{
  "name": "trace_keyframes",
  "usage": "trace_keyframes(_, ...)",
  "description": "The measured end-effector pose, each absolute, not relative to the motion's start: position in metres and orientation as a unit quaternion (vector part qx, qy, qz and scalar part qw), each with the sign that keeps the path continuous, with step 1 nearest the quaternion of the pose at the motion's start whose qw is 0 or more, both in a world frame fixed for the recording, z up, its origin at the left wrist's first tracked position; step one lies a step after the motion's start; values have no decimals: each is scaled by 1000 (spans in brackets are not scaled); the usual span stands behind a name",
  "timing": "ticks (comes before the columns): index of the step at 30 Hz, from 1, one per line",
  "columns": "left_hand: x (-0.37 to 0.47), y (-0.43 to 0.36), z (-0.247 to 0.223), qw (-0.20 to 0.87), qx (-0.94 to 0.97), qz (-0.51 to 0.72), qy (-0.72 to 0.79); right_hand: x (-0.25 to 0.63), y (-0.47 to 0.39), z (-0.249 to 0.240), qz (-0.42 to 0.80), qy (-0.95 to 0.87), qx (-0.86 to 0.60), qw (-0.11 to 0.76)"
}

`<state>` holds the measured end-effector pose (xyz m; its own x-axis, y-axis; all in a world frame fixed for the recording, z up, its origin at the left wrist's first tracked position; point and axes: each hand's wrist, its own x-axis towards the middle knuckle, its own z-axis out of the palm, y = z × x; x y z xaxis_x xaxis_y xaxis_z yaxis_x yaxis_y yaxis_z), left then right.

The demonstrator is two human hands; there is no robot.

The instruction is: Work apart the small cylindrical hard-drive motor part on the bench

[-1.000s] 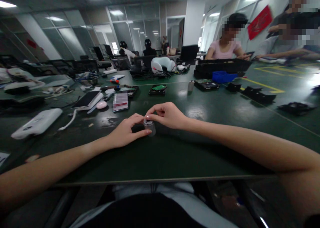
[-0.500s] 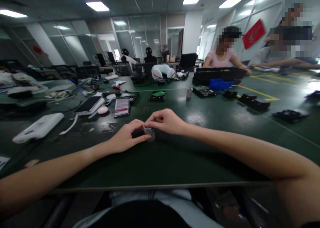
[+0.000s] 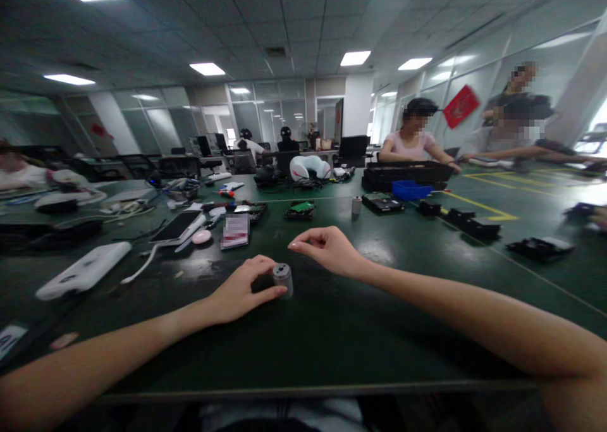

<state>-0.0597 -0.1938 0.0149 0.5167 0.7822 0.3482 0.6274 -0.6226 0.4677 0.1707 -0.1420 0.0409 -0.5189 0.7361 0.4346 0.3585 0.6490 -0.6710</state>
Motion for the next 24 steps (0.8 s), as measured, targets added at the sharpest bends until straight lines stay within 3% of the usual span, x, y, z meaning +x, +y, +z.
trace_keyframes(4,-61,-195,14,137,858,270,416,198,-131,23,227,-846,-368,313)
trace_keyframes(9,-61,-196,13,145,856,265,419,208,-131,2,193,-904,-309,224)
trace_keyframes(14,-60,-195,13,156,856,271,413,205,-131,1,210,-901,-315,211)
trace_keyframes(24,-60,-196,15,166,852,272,416,172,-157,44,206,-829,-338,395)
